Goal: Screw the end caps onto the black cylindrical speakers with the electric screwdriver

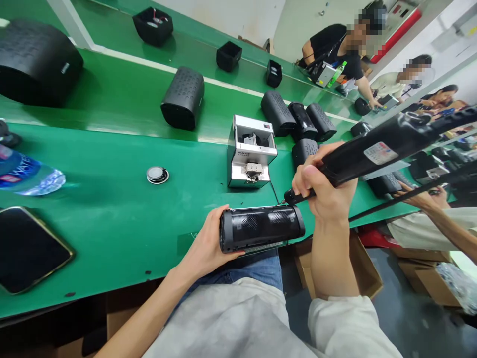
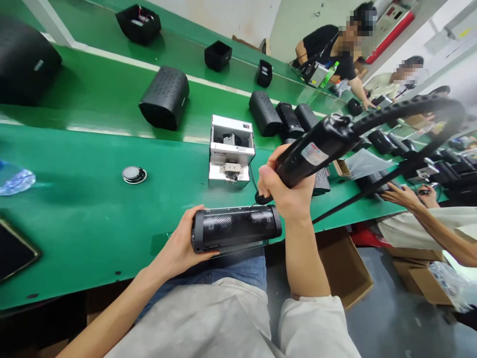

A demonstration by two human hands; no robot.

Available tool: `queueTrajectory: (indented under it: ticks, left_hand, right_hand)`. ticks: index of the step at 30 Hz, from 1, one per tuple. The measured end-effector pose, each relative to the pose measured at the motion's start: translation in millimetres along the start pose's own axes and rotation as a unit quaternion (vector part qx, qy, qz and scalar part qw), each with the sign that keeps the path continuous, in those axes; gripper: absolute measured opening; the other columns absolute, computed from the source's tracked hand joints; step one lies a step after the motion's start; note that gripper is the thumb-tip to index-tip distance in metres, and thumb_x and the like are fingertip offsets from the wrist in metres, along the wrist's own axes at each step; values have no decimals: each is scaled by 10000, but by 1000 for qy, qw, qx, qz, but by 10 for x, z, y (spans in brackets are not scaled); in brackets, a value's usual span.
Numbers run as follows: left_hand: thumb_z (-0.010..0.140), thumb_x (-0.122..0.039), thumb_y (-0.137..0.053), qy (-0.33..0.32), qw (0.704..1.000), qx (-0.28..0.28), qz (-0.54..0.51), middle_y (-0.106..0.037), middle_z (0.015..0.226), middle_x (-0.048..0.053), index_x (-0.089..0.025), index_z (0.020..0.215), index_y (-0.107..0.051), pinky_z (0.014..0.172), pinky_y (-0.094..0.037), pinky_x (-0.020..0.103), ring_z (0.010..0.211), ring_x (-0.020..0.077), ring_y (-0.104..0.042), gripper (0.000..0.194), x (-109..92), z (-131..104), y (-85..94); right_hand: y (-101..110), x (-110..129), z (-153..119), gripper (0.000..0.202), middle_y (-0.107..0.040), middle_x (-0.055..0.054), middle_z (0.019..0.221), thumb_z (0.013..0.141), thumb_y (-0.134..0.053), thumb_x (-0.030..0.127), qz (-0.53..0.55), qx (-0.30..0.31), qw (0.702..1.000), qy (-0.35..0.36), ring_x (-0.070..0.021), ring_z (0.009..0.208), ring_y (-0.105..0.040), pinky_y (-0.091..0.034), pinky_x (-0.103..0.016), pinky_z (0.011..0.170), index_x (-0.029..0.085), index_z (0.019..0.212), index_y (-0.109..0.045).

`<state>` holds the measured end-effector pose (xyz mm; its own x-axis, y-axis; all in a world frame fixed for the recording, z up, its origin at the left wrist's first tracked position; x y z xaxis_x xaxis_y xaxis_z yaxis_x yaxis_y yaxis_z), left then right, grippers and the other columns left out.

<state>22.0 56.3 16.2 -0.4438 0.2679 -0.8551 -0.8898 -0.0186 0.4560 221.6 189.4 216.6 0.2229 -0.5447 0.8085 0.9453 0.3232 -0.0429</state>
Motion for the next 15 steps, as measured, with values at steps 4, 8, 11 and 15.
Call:
queueTrajectory:
  ticks: [4, 8, 11, 15]
  left_hand:
    - [820, -340, -987, -16, 1000, -1, 12, -527, 1598, 175, -320, 1678, -280, 1241, -546, 628, 1511, 423, -586, 1112, -22, -6, 0]
    - [826, -347, -988, -19, 1000, 2, 14, -501, 1627, 182, -330, 1693, -241, 1257, -528, 648, 1532, 429, -561, 1145, -21, -14, -3]
    - [831, -344, -984, -16, 1000, 1, 13, -504, 1628, 181, -336, 1698, -233, 1257, -525, 658, 1533, 434, -563, 1147, -14, -18, -5]
    - [814, -343, -995, -14, 1000, -5, 10, -527, 1622, 171, -345, 1697, -263, 1240, -544, 646, 1521, 433, -583, 1147, -14, -22, -2]
  right_hand:
    - [-80, 344, 224, 243, -509, 102, 601, 905, -878, 240, 19, -2, 998, 63, -101, 365, -429, -399, -254, 328, 278, 1097, -733]
    - [-155, 394, 504, 215, -448, 125, 565, 898, -828, 196, 13, -133, 976, 170, -95, 369, -404, -378, -240, 345, 288, 968, -647]
    - [-303, 117, 702, 315, -439, 128, 571, 909, -905, 357, -14, -141, 973, 184, -103, 385, -401, -406, -280, 374, 305, 980, -602]
    - [-392, -220, 823, 407, -456, 115, 618, 932, -880, 610, -54, -143, 972, 181, -100, 393, -415, -385, -289, 408, 325, 1026, -605]
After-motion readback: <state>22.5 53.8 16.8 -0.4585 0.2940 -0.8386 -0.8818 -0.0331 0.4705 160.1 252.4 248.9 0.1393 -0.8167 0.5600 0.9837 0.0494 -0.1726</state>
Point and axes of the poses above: each hand's wrist, its own z-axis towards the middle knuckle, its own y-axis out of the back of the hand, x = y × z, the point moved 6 cm from there along z, towards the middle knuckle
